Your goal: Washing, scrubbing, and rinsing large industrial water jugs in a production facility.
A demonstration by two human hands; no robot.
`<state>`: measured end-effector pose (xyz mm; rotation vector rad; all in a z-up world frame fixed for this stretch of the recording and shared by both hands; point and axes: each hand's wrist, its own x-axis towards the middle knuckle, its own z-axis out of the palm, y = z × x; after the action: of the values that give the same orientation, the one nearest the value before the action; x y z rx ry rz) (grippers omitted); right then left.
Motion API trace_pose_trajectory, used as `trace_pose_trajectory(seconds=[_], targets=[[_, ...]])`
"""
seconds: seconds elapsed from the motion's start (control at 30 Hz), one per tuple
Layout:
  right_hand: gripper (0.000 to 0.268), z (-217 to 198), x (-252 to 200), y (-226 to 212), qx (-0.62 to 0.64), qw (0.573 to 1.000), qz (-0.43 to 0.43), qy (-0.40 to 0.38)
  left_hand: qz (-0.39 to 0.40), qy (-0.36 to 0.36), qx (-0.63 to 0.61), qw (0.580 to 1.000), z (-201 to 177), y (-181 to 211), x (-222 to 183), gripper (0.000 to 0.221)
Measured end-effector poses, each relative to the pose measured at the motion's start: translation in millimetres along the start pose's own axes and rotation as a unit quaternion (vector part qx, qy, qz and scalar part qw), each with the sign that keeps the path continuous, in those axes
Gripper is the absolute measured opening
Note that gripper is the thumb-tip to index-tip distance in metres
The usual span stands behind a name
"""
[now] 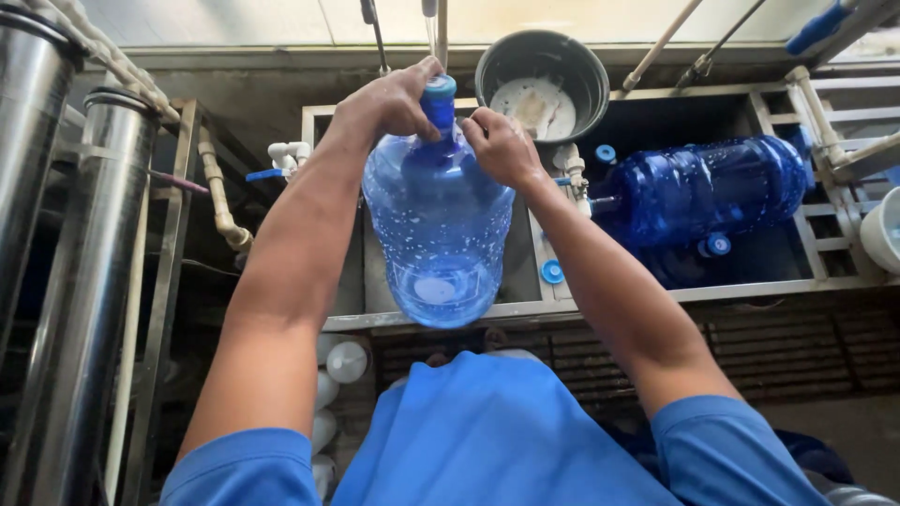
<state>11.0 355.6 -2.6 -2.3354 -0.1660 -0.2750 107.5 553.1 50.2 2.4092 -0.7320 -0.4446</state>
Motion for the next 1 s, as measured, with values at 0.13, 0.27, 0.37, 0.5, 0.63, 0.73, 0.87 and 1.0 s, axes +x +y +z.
trace_pose_trajectory(seconds=[0.13,0.27,0.37,0.5,0.63,0.73,0.87,1.0], targets=[[0.03,-3,-3,-12,-0.033,0.999,0.018,-0.025,-0.014,0.011,0.025,1.0,1,10,-9,0.089],[0.029,-15,-4,-28,-0.07,0.994,-0.008,-0.081,-0.012,0.013,0.079,0.997,-2,12,-10,0.076],[0.028,-21,-9,-36,-0.088,0.988,0.026,-0.123,-0.021,0.005,0.17,0.985,-1,12,-4,0.08],[0.037,-26,0,-29,0.005,0.967,0.157,-0.2,-0.032,0.009,0.335,0.942,5,8,11,0.094],[0.035,-33,12,2,0.091,0.981,0.084,-0.147,-0.012,0.032,0.359,0.933,8,22,-8,0.072],[0.028,-42,18,-13,0.211,0.958,0.118,-0.156,-0.018,0.025,0.215,0.976,8,37,-37,0.097],[0.065,-51,28,-54,0.159,0.936,0.216,-0.23,0.082,0.082,-0.133,0.984,33,20,-51,0.073],[0.086,-39,53,-53,-0.057,0.922,0.19,-0.332,0.116,0.207,-0.242,0.941,72,17,-59,0.105]])
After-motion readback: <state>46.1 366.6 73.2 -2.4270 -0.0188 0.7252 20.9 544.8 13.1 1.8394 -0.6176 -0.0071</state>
